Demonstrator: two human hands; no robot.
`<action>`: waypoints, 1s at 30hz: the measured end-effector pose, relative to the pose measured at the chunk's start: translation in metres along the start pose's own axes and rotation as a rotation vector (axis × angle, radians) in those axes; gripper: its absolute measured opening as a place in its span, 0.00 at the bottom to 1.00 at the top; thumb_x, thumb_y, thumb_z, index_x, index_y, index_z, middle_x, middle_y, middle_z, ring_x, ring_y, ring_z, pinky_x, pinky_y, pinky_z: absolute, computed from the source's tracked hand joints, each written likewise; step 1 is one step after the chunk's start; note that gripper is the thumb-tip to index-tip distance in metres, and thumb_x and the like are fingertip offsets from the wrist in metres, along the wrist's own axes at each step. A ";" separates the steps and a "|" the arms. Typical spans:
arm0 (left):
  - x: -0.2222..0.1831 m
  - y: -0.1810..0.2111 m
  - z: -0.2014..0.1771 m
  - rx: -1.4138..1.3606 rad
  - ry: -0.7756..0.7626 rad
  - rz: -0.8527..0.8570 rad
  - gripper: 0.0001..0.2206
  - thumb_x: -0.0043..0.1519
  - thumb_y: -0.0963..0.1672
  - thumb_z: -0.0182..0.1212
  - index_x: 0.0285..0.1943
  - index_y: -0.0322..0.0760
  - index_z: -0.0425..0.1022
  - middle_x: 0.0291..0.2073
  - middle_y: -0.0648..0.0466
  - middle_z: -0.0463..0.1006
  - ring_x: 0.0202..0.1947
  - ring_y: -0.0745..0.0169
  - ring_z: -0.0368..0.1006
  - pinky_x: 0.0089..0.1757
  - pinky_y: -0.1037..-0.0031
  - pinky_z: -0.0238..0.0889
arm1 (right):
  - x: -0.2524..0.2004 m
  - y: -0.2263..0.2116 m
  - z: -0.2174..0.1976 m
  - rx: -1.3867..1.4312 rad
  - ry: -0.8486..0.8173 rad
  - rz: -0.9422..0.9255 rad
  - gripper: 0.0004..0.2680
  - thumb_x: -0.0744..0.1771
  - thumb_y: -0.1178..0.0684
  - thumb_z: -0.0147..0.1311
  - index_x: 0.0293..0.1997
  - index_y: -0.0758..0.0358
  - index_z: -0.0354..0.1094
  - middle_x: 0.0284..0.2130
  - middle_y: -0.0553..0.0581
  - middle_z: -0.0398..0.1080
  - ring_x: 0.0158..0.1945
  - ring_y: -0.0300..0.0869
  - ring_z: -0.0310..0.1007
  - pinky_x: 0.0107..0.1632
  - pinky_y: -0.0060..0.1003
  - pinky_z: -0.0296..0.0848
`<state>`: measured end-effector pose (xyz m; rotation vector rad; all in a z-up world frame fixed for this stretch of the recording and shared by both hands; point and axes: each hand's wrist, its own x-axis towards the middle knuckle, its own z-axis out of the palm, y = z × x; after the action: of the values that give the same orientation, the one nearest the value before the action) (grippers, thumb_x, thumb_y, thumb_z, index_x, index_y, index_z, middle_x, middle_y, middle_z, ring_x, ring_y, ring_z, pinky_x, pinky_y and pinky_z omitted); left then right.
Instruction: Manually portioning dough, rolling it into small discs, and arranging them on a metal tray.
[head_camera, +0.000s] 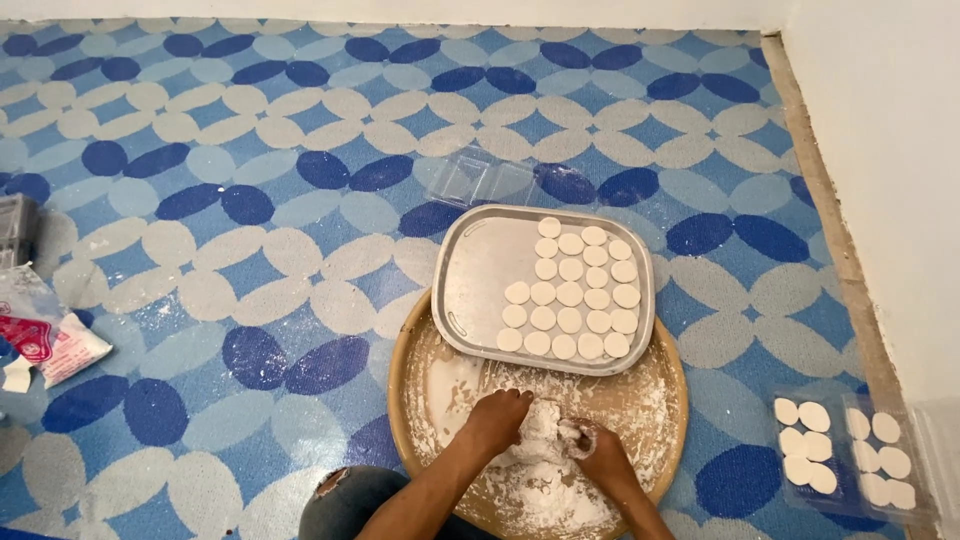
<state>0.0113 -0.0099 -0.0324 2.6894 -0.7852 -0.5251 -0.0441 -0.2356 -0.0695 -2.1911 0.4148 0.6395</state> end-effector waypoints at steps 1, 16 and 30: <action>-0.001 0.000 -0.002 -0.001 -0.003 -0.001 0.28 0.49 0.39 0.77 0.58 0.29 0.71 0.39 0.42 0.79 0.37 0.46 0.77 0.38 0.61 0.74 | 0.001 0.003 0.000 0.000 -0.003 0.002 0.16 0.64 0.47 0.67 0.56 0.55 0.74 0.30 0.52 0.76 0.30 0.36 0.72 0.33 0.30 0.74; -0.001 0.004 -0.004 0.019 0.027 0.027 0.28 0.50 0.37 0.74 0.61 0.27 0.69 0.35 0.40 0.81 0.31 0.44 0.79 0.31 0.60 0.75 | -0.014 -0.003 -0.005 0.021 0.104 0.045 0.23 0.63 0.54 0.66 0.66 0.53 0.64 0.57 0.59 0.75 0.60 0.47 0.77 0.61 0.43 0.80; -0.023 0.069 -0.043 -0.366 0.127 0.285 0.18 0.59 0.38 0.61 0.60 0.34 0.73 0.66 0.46 0.72 0.59 0.45 0.72 0.55 0.58 0.67 | 0.139 0.202 0.043 0.576 0.066 0.090 0.29 0.62 0.66 0.65 0.72 0.65 0.59 0.61 0.67 0.71 0.55 0.53 0.78 0.57 0.43 0.77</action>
<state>-0.0199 -0.0451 0.0377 2.2070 -0.9166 -0.3812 -0.0419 -0.3404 -0.2950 -1.6530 0.6460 0.4262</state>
